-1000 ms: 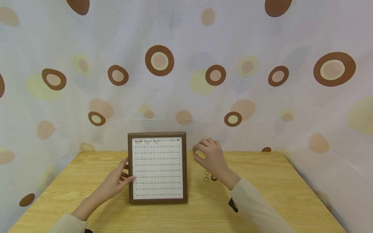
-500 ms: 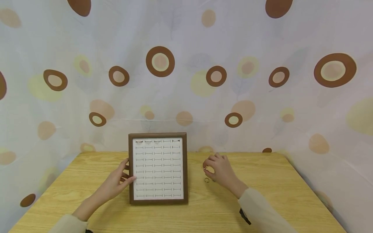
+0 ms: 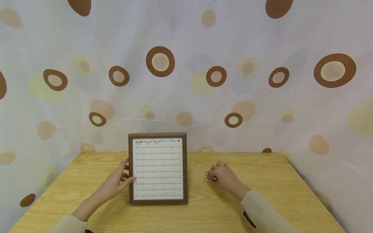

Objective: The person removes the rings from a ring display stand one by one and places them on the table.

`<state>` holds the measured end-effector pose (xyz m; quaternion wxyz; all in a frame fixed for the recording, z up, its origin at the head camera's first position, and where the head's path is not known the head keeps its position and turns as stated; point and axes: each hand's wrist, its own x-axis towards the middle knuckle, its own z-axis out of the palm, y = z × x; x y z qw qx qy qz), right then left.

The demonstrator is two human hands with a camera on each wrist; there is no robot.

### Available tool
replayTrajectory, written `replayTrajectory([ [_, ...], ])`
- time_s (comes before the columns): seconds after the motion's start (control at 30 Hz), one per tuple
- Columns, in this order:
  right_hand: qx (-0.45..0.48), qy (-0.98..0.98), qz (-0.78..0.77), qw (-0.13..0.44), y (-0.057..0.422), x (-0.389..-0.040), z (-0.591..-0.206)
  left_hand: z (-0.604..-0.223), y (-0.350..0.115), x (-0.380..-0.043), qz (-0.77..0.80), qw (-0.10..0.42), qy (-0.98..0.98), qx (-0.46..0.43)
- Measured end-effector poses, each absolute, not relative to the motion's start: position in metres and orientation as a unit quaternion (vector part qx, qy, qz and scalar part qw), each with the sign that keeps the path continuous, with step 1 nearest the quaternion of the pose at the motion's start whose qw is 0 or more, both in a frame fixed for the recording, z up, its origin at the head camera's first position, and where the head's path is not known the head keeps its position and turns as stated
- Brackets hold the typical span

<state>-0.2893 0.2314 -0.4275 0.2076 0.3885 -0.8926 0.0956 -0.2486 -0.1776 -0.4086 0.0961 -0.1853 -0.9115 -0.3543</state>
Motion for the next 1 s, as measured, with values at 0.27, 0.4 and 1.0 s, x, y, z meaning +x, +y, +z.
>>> replayTrajectory([
  [0.27, 0.369, -0.916, 0.094, 0.128, 0.2353, -0.2883, -0.4316, -0.4089, -0.1780, -0.2483, -0.355, 0.100, -0.910, -0.188],
  [0.4, 0.369, -0.918, 0.097, 0.113, 0.2366, -0.2891, -0.4325, -0.4087, -0.1779, -0.2482, -0.356, 0.100, -0.910, -0.189],
  [1.0, 0.369, -0.919, 0.110, 0.087, 0.2387, -0.2918, -0.4359, -0.4075, -0.1773, -0.2482, -0.359, 0.096, -0.910, -0.187],
])
